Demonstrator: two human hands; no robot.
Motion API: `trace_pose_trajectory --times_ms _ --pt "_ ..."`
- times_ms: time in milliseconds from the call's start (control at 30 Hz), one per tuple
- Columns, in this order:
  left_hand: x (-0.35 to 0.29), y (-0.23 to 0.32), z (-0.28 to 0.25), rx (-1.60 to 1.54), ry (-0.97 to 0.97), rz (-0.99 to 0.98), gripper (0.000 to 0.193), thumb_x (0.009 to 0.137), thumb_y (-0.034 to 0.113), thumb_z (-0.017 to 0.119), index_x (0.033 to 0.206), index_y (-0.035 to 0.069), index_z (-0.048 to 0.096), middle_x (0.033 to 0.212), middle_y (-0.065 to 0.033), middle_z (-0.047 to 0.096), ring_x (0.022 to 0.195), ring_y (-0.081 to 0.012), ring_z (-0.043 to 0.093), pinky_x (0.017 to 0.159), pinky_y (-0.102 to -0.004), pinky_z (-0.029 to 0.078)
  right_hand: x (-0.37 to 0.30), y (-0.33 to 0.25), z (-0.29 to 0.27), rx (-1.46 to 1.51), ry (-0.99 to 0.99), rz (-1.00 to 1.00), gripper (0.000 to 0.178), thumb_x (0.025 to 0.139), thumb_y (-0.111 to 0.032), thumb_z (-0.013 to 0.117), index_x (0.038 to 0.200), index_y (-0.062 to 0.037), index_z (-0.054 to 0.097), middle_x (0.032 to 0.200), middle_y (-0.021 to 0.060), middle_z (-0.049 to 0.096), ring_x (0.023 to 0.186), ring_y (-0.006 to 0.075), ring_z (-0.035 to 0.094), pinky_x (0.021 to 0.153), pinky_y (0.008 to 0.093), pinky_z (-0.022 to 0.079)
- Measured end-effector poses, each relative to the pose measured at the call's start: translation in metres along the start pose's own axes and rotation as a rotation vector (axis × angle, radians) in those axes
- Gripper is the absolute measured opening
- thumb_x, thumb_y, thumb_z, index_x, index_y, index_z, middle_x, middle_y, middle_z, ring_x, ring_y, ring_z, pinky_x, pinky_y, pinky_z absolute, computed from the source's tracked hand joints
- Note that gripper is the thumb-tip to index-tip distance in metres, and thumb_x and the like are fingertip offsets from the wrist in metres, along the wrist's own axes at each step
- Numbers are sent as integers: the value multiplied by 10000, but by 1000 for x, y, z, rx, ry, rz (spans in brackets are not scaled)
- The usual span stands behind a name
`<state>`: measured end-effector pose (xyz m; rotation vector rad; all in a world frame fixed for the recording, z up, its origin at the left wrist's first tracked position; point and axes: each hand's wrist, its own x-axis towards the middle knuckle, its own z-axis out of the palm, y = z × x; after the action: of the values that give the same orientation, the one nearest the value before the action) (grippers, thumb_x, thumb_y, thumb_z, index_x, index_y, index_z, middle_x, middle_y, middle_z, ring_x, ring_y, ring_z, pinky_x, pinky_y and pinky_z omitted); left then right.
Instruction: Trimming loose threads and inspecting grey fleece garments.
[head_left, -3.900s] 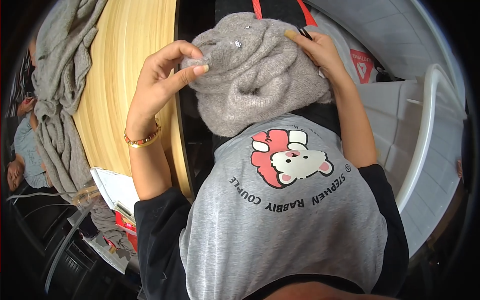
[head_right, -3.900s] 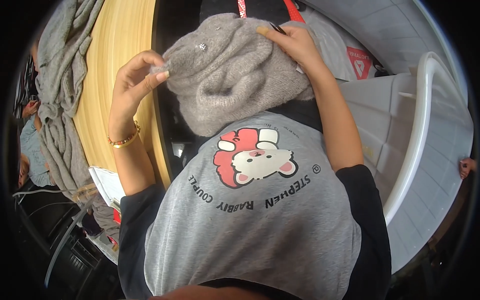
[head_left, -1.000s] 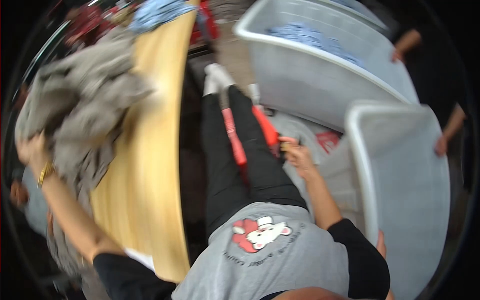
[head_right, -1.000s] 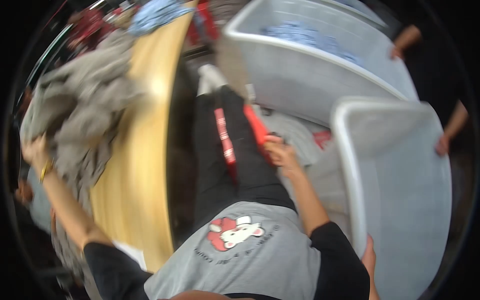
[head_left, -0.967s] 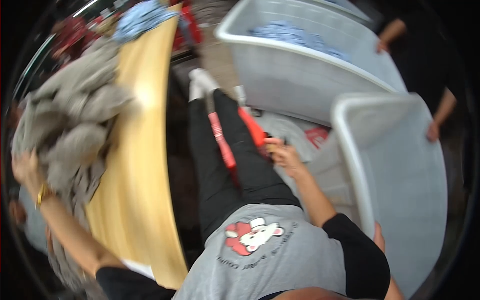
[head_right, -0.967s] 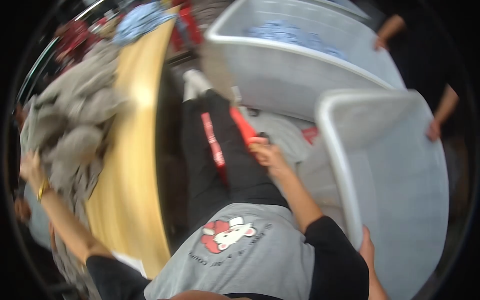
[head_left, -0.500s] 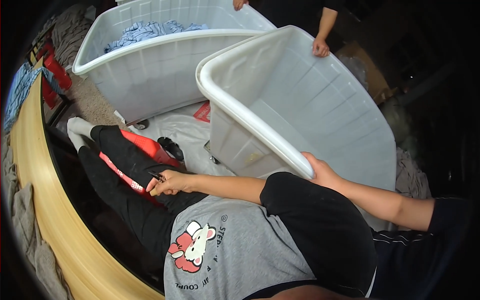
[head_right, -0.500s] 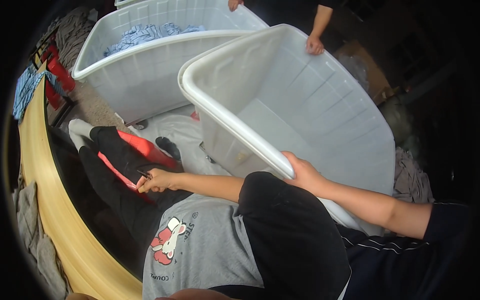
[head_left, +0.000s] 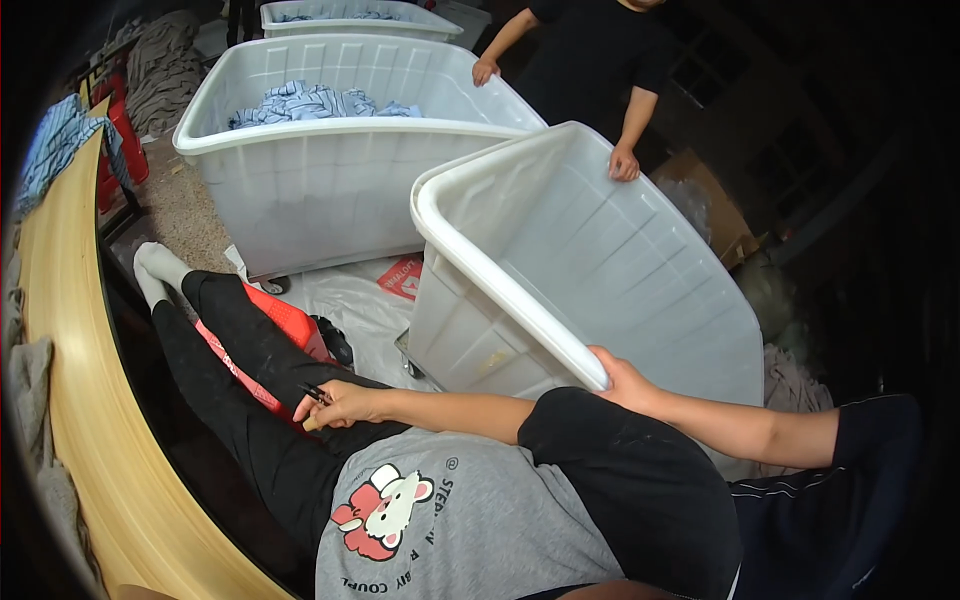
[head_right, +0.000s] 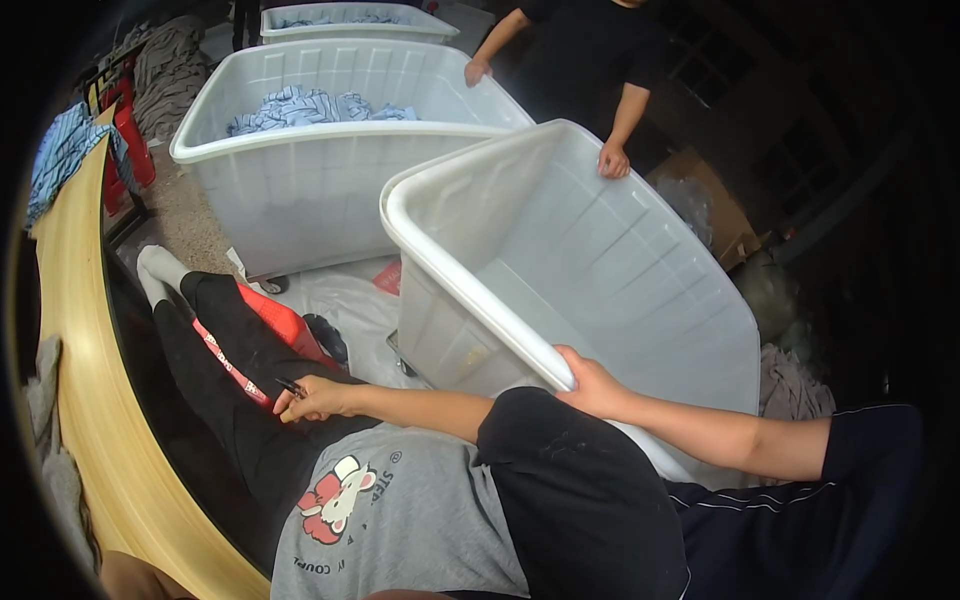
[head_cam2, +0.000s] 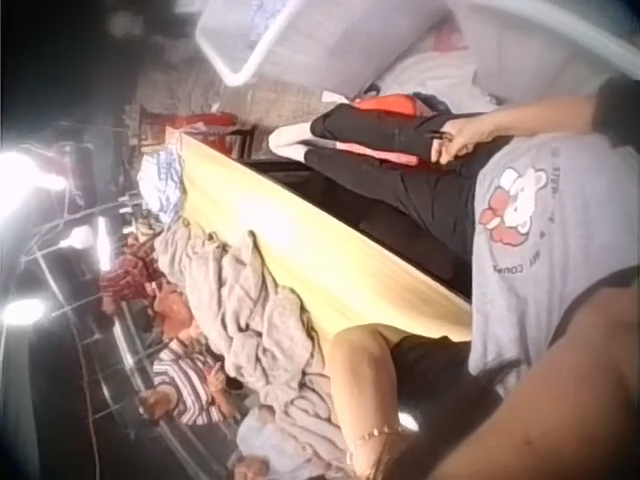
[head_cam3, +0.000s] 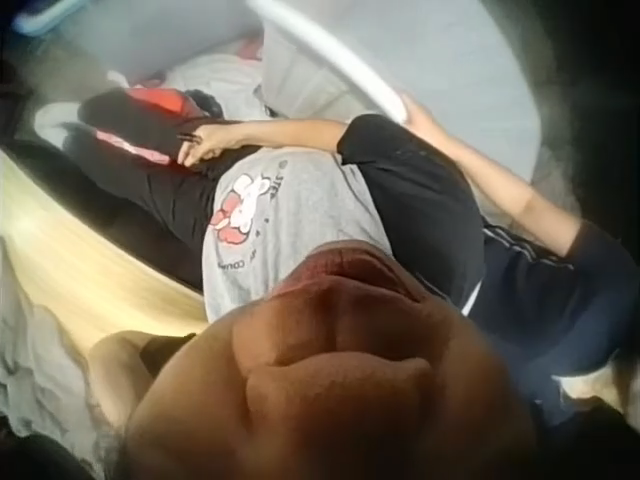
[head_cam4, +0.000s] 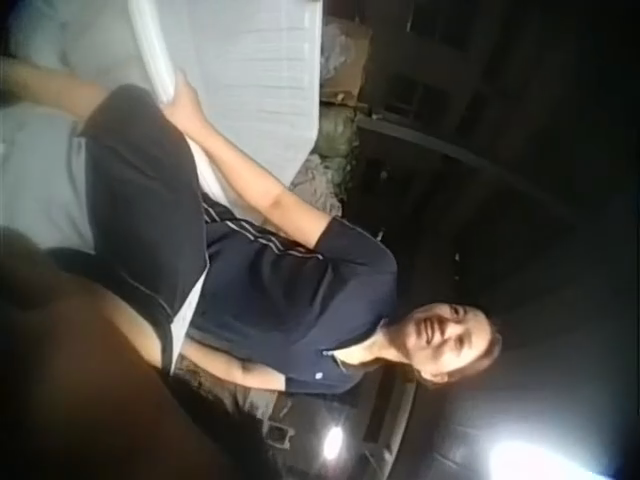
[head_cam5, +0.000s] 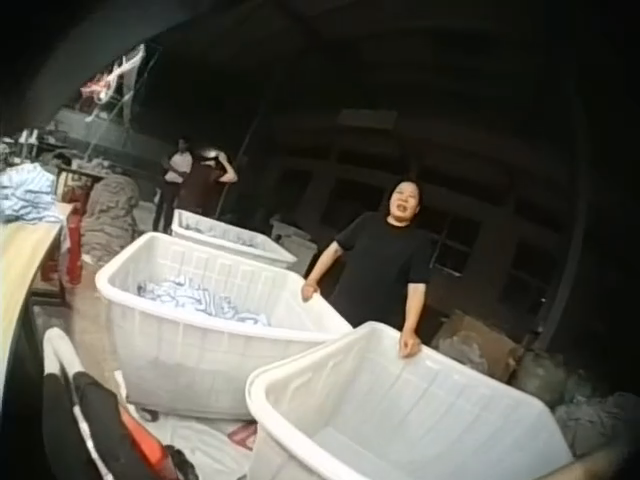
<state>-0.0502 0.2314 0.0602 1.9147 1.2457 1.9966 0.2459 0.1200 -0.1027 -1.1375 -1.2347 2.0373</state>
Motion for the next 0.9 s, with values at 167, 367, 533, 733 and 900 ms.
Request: trace_pose_trajectory --times_ms 167,367,533,733,900 --pt "-1 17 -9 -42 92 37 653 911 304 583 1448 -9 384 1407 -156 500 1284 -268 491 1070 -396 368 2 -3 9 -18 -39 37 305 823 -219 780 1074 -77 681 714 -50 555 508 24 405 432 204 264" --pt "-3 46 -11 -82 144 77 643 919 286 573 1452 -13 373 1420 -165 484 1298 -274 477 1083 -405 352 -7 2 21 21 -78 1 340 801 -213 775 1082 -56 665 738 5 600 495 41 429 417 204 275" --pt "-7 72 9 -159 36 123 635 926 271 565 1455 -17 364 1430 -173 470 1310 -279 465 1094 -412 339 -20 3 19 -15 -66 -51 297 813 -171 767 1057 -35 663 705 -40 565 504 26 422 432 203 285" --pt "-10 107 33 -220 -166 209 625 935 252 555 1459 -21 353 1442 -182 454 1324 -284 450 1107 -421 323 -38 -5 19 -212 -115 -167 316 784 -152 774 1053 -19 675 738 -22 587 591 56 483 511 228 362" --pt "-6 135 30 -242 -202 267 617 942 237 547 1462 -24 344 1452 -189 441 1336 -289 438 1118 -428 310 -54 -1 20 -196 -69 -183 322 775 -172 783 1041 -17 687 702 -20 568 564 74 471 495 246 356"
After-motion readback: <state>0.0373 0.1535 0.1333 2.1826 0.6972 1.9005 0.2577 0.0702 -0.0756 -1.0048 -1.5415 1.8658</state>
